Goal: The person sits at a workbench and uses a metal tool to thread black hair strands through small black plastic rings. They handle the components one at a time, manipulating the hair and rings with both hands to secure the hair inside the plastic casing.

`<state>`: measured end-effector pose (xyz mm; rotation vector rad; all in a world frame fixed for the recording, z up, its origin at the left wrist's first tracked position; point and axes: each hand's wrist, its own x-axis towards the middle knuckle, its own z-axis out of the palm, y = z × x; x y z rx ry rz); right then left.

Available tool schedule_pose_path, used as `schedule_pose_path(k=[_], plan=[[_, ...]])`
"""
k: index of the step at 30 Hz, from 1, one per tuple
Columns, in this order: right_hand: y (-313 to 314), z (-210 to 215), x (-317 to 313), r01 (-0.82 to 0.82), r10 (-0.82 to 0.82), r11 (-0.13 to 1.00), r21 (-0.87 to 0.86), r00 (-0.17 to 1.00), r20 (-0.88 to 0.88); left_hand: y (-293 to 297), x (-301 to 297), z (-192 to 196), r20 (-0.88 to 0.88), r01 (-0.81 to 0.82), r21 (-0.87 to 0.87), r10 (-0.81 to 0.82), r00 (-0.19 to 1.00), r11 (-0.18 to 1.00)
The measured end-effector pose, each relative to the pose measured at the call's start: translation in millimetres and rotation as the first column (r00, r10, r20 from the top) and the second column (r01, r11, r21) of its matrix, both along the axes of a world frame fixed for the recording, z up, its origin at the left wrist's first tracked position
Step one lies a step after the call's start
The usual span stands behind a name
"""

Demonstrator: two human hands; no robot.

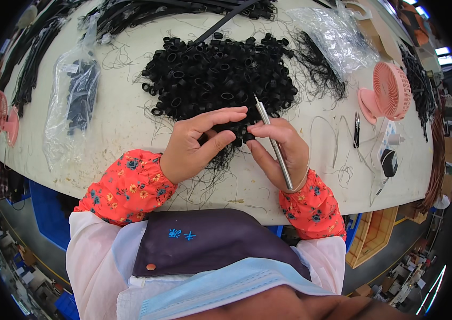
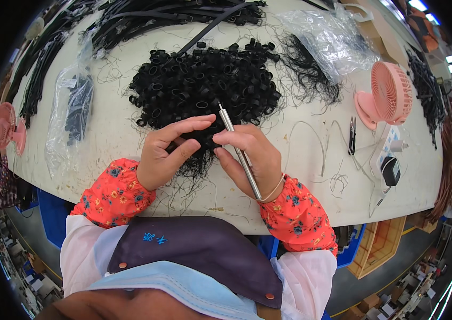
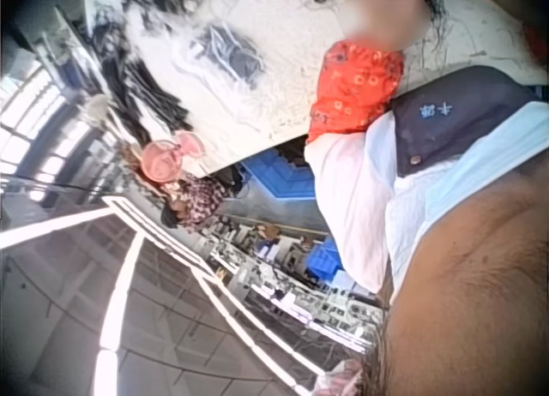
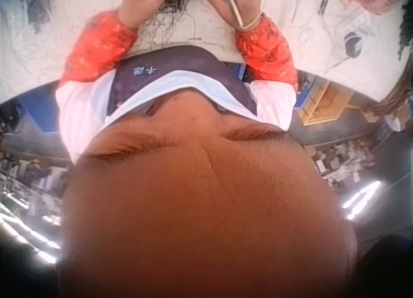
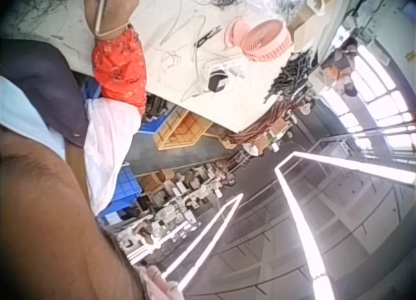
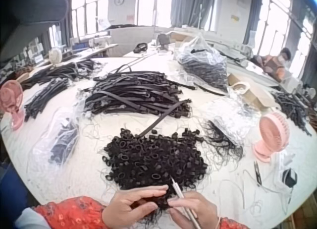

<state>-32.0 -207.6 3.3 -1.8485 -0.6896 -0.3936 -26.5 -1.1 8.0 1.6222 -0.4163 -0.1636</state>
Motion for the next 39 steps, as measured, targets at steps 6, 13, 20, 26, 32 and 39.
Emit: schedule_pose_path(k=[6,13,20,26,32,39], plan=[[2.0,-3.8,-1.4,-0.020,0.021,0.999,0.029,1.000,-0.021,-0.7,-0.3,-10.0,-0.058,0.077,0.086,-0.072,0.996,0.993],[5.1,-5.4,-6.1,0.011,0.000,0.997,0.081,0.991,-0.137,-1.3,3.3,-10.5,0.038,0.050,0.096,-0.053,0.998,0.994],[5.7,-3.3,-5.6,0.030,-0.028,0.995,-0.093,0.999,0.018,-5.2,-0.5,-14.3,-0.240,0.069,-0.144,-0.102,0.965,0.987],[8.7,-3.8,-4.8,-0.011,0.026,0.996,0.085,0.984,-0.174,-4.3,0.8,-22.6,-0.082,0.026,-0.068,-0.032,0.996,0.997],[-11.7,2.1,-2.8,-0.035,0.264,0.883,0.467,0.862,-0.433,-1.9,2.2,-21.5,-0.147,0.077,-0.097,-0.091,0.985,0.992],[-10.3,-1.4,-0.8,-0.125,0.323,0.896,0.426,0.842,-0.433,-1.1,1.1,-20.1,-0.157,0.093,-0.075,-0.104,0.982,0.993]])
